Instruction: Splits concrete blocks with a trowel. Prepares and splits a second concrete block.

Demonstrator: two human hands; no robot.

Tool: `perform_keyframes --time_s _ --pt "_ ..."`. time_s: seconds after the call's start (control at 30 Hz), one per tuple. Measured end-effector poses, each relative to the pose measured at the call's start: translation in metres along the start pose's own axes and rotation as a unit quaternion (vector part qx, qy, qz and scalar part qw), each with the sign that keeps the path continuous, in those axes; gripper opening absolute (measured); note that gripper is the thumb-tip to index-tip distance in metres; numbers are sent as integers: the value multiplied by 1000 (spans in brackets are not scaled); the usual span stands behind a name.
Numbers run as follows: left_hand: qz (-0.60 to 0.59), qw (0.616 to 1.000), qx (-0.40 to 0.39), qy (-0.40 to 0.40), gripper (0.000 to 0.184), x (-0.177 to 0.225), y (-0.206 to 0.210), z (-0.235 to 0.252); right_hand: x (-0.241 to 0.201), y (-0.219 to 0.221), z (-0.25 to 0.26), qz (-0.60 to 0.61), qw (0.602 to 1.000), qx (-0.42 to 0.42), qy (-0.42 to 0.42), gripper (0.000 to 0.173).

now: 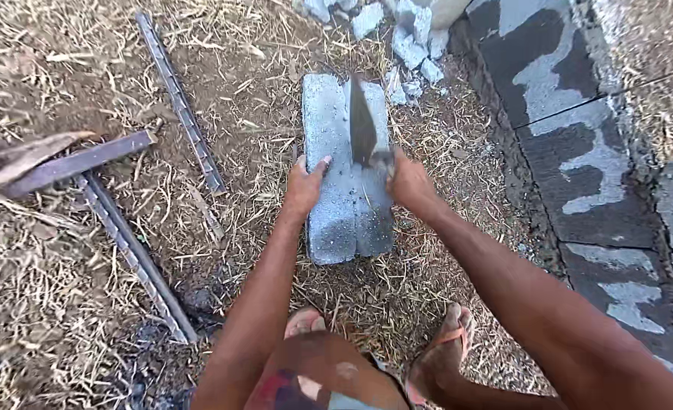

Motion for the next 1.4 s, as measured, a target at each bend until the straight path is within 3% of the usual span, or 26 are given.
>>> perform_keyframes --time_s 0.1,0.2,0.3,0.4,0.5,0.57,0.63,0.77,0.87,0.97,1.03,1.1,1.2,1.27,1.4 --pt "-16 1000 -2 2 54 -1 -1 -3 -17 -8 34 48 998 41 24 53" --pt "0 1000 2 -2 53 1 -2 -4 -25 8 -13 63 997 54 -6 47" --pt "11 1000 3 -10 55 1 -1 -5 -10 10 -37 15 1000 -11 -17 41" --pt "1 1000 5 -5 56 -2 -1 -3 1 2 -4 -7 999 -32 -8 52" --pt "-11 1000 4 -2 53 -4 1 -3 -11 -4 18 4 1000 -4 -1 51" --pt "-18 1000 3 0 52 -2 2 -2 -5 8 -5 38 999 11 0 50" --pt "-17 1000 5 -2 52 -4 1 -5 12 39 -60 71 997 6 6 53" --pt "-2 1000 9 5 54 2 1 -5 30 54 -108 7 993 -105 47 51" --pt "-1 1000 12 12 53 -2 1 -7 23 37 -78 4 998 -61 9 44" --pt "-4 1000 12 11 54 -2 0 -5 1 17 -27 21 999 -17 18 50" --pt "-2 1000 7 8 54 -3 0 -4 -1 21 -35 47 999 9 20 50" --pt "1 1000 8 6 54 -6 1 -6 14 49 -80 67 998 7 9 47" --pt "6 1000 10 10 53 0 0 -7 28 60 -116 5 993 -108 46 54" --pt "8 1000 11 9 53 2 1 -6 29 50 -103 -9 994 -107 31 51" --pt "-6 1000 8 11 52 -3 0 -3 8 23 -35 31 999 -19 11 50"
Point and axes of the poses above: each hand's wrist, its own z-axis towards the middle knuckle, its own y-axis out of the palm, x = y × z, the point moved 6 cm from there along z, towards the middle knuckle
